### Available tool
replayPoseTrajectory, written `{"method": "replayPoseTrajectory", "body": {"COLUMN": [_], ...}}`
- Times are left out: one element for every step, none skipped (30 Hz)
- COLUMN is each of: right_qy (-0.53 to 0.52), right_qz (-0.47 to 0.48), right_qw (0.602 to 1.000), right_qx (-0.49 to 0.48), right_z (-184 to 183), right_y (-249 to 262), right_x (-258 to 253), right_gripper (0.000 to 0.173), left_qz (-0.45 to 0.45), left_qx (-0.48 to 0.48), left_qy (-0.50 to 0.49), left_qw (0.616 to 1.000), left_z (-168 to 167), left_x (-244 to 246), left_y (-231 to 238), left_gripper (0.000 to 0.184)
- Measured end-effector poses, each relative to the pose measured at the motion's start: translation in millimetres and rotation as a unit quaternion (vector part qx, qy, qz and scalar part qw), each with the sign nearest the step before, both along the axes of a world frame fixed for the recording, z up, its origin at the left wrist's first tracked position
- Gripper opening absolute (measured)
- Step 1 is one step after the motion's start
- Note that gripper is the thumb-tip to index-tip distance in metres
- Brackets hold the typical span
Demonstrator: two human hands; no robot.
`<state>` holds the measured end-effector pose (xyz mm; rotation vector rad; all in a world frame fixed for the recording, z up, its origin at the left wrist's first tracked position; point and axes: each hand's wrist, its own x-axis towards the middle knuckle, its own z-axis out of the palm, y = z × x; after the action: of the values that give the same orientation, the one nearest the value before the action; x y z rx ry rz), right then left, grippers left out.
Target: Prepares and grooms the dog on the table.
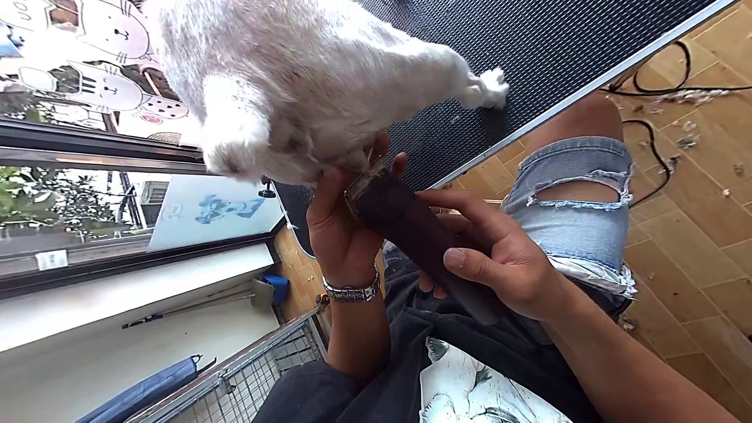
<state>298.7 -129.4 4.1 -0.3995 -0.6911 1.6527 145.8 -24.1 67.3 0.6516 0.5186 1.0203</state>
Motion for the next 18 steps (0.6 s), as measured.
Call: {"method": "replayPoseTrajectory", "body": {"right_qy": [-0.005,-0.007,-0.005,-0.002,-0.001,0.000,-0.002,-0.003,-0.004,-0.002,0.002,0.005,0.006,0.006,0.007,0.012,0.015,0.019], "right_qz": [0.001,-0.003,-0.008,-0.011,-0.013,-0.009,-0.004,0.002,0.009,0.016,0.024,0.031,0.038,0.041,0.043,0.045,0.045,0.045], "right_qw": [1.000,1.000,1.000,1.000,1.000,1.000,1.000,1.000,1.000,1.000,1.000,0.999,0.999,0.999,0.999,0.999,0.999,0.999], "right_qx": [0.003,0.007,0.012,0.018,0.022,0.022,0.019,0.011,0.004,-0.005,-0.009,-0.008,-0.004,0.002,0.007,0.011,0.014,0.013], "right_z": [1.8,4.0,6.1,7.5,7.7,6.4,3.8,0.8,-1.8,-3.3,-3.7,-3.0,-1.2,1.1,3.6,5.7,7.4,8.3], "right_y": [1.1,2.0,2.4,2.3,1.7,0.5,-1.1,-2.8,-3.7,-4.1,-3.9,-2.9,-1.1,1.0,3.0,4.4,4.6,3.1], "right_x": [1.1,2.2,3.3,4.6,5.7,6.6,6.6,6.1,5.9,5.8,6.3,7.6,9.1,10.5,11.7,13.3,15.5,17.7], "right_gripper": [0.051,0.051,0.052,0.052,0.051,0.051,0.050,0.050,0.049,0.049,0.049,0.048,0.049,0.049,0.049,0.050,0.050,0.051], "left_qz": [-0.003,-0.006,-0.010,-0.012,-0.010,-0.007,-0.003,0.003,0.010,0.012,0.014,0.012,0.007,0.002,0.001,-0.002,-0.006,-0.010], "left_qx": [-0.002,-0.007,-0.014,-0.016,-0.016,-0.013,-0.011,-0.013,-0.017,-0.018,-0.019,-0.019,-0.019,-0.023,-0.029,-0.033,-0.032,-0.030], "left_qy": [-0.003,-0.009,-0.018,-0.020,-0.020,-0.018,-0.013,-0.009,-0.008,-0.008,-0.010,-0.013,-0.018,-0.028,-0.036,-0.042,-0.041,-0.037], "left_qw": [1.000,1.000,1.000,1.000,1.000,1.000,1.000,1.000,1.000,1.000,1.000,1.000,1.000,0.999,0.999,0.999,0.999,0.999], "left_z": [-0.5,-1.1,-1.7,-2.2,-2.5,-2.6,-2.1,-1.2,-0.5,-0.6,-1.2,-2.4,-3.8,-5.2,-6.5,-7.9,-9.3,-10.2], "left_x": [-1.1,-2.0,-2.7,-3.2,-3.4,-3.1,-2.3,-1.3,-0.1,0.9,1.1,0.7,-0.4,-2.2,-3.9,-5.4,-6.4,-7.1], "left_y": [-1.0,-1.9,-2.4,-2.5,-2.4,-2.0,-1.8,-2.0,-2.0,-1.7,-1.9,-2.2,-2.6,-3.1,-3.9,-4.6,-5.0,-4.8], "left_gripper": [0.027,0.029,0.030,0.032,0.033,0.031,0.030,0.028,0.027,0.025,0.025,0.025,0.026,0.028,0.030,0.032,0.034,0.034]}}
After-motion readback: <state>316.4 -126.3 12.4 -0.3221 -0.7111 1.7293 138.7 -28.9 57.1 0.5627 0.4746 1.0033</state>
